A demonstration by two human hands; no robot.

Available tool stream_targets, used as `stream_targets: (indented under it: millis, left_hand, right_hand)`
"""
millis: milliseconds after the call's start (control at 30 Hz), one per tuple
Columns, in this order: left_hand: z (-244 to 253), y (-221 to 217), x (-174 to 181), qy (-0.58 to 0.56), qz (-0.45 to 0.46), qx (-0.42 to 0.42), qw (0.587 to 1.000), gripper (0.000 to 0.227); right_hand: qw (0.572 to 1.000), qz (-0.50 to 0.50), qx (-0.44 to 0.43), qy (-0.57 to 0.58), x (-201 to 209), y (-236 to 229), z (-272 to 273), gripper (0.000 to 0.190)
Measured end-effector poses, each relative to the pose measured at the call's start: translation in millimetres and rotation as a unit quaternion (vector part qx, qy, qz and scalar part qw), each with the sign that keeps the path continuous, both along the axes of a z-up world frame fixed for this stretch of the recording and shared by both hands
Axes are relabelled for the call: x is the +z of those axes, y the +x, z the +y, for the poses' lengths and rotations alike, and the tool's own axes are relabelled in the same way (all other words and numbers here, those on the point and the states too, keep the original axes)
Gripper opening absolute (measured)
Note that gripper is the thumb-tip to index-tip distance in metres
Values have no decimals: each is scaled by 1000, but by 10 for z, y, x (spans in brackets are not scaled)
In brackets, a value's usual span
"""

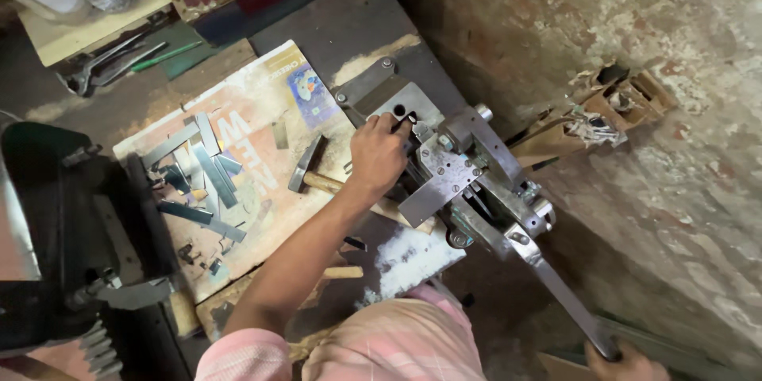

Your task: The person repeatedly places small metal pieces into a manual press, operates the lever to shape them, and then uses a hammer to tap the pieces on a workbench. The person handles multiple metal pieces one at a time throughout the clip.

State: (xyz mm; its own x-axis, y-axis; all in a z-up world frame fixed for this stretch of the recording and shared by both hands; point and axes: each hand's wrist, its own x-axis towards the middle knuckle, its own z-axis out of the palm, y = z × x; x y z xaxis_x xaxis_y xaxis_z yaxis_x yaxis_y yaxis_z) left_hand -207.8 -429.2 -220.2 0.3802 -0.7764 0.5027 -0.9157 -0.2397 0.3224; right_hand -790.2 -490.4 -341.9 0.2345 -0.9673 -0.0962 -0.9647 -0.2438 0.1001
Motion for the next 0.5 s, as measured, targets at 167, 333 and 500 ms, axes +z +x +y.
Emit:
stream_targets:
  millis: [167,333,500]
  left_hand:
    - [11,11,-86,-6,7,-4,1000,30]
    - [-63,32,-78,-20,-7,-19,1000,28]
    - [39,-16,254,-46,-4,-32,998,29]
  right_hand:
    - [1000,7,25,-7,93,-156,-113,26]
    - [978,-1,208,8,66,-203,36,24]
    - [998,19,-37,46,231,48,197,50]
